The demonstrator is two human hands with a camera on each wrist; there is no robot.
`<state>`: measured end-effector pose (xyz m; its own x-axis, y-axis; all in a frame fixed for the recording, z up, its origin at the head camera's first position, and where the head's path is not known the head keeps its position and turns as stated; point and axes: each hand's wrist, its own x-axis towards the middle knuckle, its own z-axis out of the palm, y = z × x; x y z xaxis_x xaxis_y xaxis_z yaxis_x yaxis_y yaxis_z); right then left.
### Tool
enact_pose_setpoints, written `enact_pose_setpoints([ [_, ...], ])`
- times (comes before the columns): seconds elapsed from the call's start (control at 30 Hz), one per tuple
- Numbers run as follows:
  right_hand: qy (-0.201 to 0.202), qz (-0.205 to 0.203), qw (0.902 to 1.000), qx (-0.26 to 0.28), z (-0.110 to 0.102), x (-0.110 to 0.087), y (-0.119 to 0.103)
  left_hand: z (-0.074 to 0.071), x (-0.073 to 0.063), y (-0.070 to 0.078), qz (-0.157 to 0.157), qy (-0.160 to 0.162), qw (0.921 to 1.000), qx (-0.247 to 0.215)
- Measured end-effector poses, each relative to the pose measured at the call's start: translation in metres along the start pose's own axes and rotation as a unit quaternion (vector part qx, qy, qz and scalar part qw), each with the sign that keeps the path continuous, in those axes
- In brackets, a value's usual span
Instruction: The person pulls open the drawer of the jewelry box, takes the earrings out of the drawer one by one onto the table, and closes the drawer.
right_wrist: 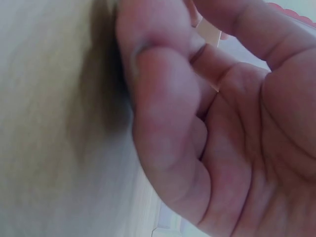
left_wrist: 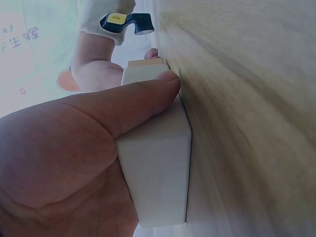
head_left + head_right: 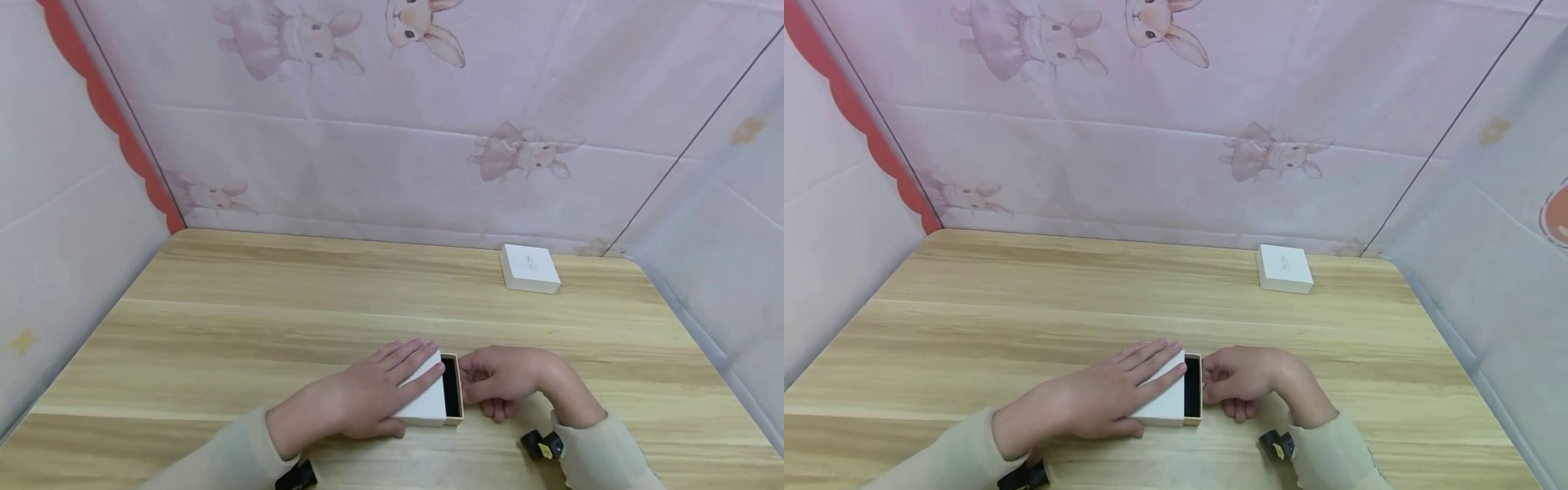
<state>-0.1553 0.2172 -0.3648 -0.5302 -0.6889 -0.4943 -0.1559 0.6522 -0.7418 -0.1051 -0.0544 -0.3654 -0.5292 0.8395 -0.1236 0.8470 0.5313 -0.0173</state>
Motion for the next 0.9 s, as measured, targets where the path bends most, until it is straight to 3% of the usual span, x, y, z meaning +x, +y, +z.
enact_pose_setpoints([
  [0.9,-0.010,0.003,0.9998,0.015,0.0006,0.0008,-0.0005,-0.0003,-0.0005,0.0002,-0.001,-0.001,1.0000,0.002],
])
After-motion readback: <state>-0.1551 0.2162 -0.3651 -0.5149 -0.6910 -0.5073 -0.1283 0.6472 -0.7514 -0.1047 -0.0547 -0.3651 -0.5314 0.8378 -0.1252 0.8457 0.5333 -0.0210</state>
